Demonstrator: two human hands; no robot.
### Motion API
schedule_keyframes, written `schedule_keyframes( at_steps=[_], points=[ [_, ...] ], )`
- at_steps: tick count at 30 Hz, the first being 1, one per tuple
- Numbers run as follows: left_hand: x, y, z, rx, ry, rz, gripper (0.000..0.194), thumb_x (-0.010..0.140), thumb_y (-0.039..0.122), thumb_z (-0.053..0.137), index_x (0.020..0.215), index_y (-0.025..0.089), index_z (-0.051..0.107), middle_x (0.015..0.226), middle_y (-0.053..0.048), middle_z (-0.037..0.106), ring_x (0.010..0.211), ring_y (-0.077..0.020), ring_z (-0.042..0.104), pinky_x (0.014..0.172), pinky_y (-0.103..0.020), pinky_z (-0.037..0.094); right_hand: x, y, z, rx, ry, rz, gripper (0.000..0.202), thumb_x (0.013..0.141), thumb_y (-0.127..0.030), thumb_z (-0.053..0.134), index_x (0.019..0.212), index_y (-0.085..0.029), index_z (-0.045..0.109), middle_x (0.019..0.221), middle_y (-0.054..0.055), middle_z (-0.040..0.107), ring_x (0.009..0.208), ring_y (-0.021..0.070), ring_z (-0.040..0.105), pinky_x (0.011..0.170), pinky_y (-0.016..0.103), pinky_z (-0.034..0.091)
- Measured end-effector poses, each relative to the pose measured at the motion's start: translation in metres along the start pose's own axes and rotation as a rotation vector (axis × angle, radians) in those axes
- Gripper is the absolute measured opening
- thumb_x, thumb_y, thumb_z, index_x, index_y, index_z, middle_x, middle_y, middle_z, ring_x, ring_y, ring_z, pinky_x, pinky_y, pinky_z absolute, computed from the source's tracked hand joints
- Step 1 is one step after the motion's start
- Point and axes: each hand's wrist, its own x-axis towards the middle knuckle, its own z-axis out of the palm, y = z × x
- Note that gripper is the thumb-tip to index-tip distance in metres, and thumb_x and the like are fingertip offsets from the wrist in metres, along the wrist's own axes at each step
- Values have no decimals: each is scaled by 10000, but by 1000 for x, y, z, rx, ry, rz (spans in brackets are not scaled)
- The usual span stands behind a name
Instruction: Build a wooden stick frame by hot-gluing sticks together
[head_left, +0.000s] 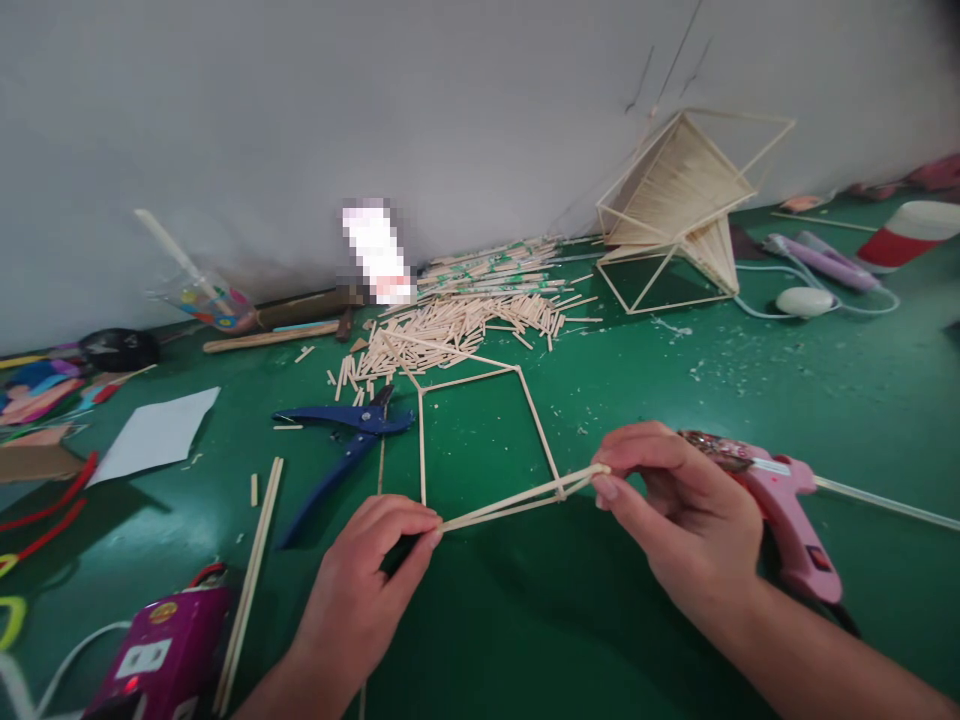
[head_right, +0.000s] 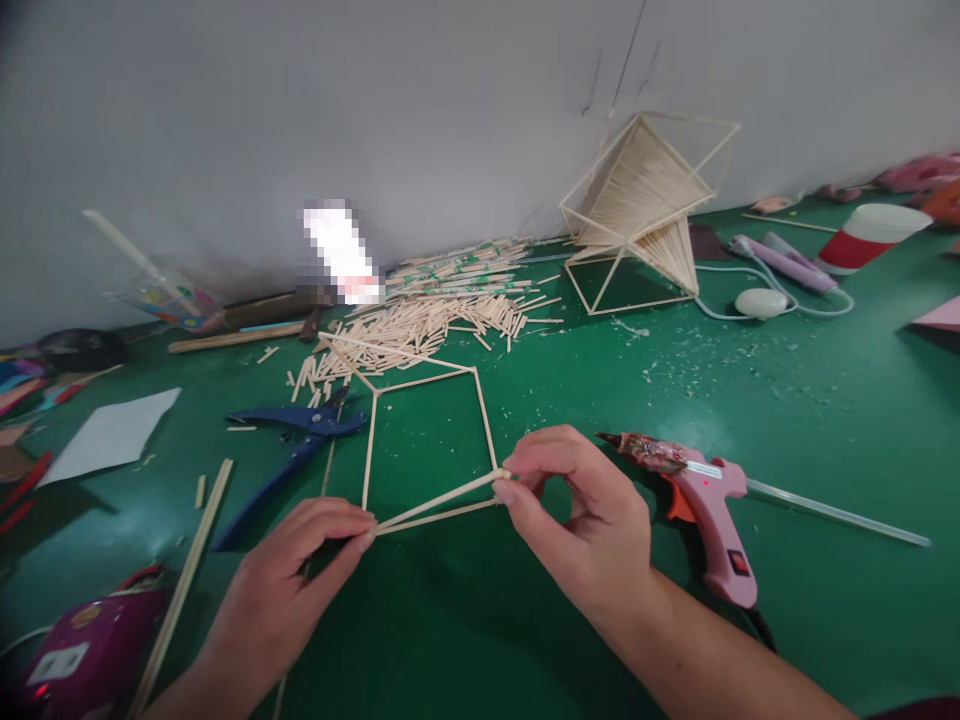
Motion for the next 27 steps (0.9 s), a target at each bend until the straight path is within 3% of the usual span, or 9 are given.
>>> schedule_keyframes(
  at_steps=[8,15,19,27],
  points=[
    [-1,0,-1,1,-1,-7,33,865,242,617,875,249,648,909,-4,658,887,-161,621,800,-294,503,-3,1,-1,-26,30,26,243,770,-16,659,883,-230,672,816,10,629,670,125,594,478,237,454],
    [-2,-1,-1,-3,-6,0,35,872,238,610,888,247,640,917,-7,653,899,-163,612,808,-294,495,-1,0,0,31,-1,70,326,803,-46,633,1058,-248,632,796,-13,595,618,103,576,516,241,477],
    [-1,1,-1,-3,1,3,26,870,241,615,878,248,639,905,0,653,887,-155,610,799,-283,492,0,-1,-3,-7,-55,9,247,821,-50,614,989,-224,666,863,8,602,636,94,569,514,241,447],
    [-1,-1,1,-8,7,16,26,870,231,615,880,247,633,903,4,650,889,-151,606,800,-277,487,-3,-1,-3,-162,53,-59,227,763,-16,678,877,-211,658,804,-8,617,689,109,566,586,264,440]
  ],
)
